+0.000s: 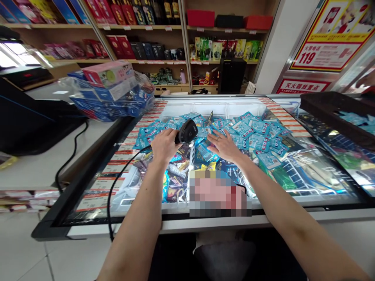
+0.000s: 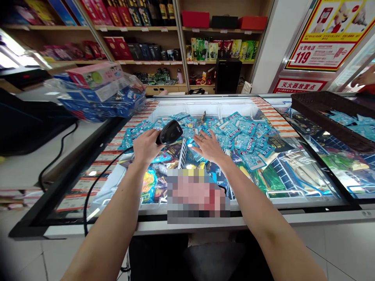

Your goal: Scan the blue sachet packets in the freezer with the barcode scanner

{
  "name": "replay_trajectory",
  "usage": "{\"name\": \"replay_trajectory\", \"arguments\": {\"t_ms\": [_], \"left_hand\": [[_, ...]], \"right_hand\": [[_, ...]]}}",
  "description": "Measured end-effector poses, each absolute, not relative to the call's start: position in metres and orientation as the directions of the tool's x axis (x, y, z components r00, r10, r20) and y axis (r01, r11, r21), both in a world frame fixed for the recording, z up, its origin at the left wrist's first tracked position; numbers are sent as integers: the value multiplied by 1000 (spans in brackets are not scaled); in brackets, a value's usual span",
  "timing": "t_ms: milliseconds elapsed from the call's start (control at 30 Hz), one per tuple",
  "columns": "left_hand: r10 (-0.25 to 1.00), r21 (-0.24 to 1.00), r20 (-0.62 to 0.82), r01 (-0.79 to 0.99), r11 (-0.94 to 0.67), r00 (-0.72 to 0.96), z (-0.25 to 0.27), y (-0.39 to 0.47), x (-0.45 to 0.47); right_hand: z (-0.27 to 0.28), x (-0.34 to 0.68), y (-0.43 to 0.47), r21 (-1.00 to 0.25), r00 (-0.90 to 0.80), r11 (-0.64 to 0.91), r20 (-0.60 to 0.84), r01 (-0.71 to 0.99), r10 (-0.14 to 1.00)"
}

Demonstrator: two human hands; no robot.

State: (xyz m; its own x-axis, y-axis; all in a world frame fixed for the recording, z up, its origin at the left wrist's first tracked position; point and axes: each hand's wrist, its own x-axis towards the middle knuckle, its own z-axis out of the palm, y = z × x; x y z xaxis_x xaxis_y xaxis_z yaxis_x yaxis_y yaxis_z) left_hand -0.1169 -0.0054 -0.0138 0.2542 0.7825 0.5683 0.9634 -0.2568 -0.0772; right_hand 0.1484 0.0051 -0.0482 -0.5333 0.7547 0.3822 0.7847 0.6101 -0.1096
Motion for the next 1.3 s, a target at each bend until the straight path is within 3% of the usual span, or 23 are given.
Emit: {"name": "replay_trajectory", "arguments": {"t_ms": [233,400,533,700,967,1300], "left_hand": [[777,-70,577,964,-257,250,-13,-6,-116],[770,-86,557,944,-319,310,-14,-7,-113],[755,-111,530,914,-389,386,-16,-7,-112],[755,-106,508,900,-422,414,-17,-6,-110],[754,-83,501,891,-446,424,-15,-8,-108],[737,-94,509,879,-467,445,-16,-8,-106]], "right_hand": [[-45,161,3,-186,-447,578,464,795,765],[-54,160,3,-200,-224,378,531,904,817],[-59,158,8,-199,-179,303,473,932,862],[-57,162,13,-247,-196,298,367,922,909],[-53,167,14,-271,-215,312,335,911,918],[-53,167,12,-385,-115,348,513,855,851]]}}
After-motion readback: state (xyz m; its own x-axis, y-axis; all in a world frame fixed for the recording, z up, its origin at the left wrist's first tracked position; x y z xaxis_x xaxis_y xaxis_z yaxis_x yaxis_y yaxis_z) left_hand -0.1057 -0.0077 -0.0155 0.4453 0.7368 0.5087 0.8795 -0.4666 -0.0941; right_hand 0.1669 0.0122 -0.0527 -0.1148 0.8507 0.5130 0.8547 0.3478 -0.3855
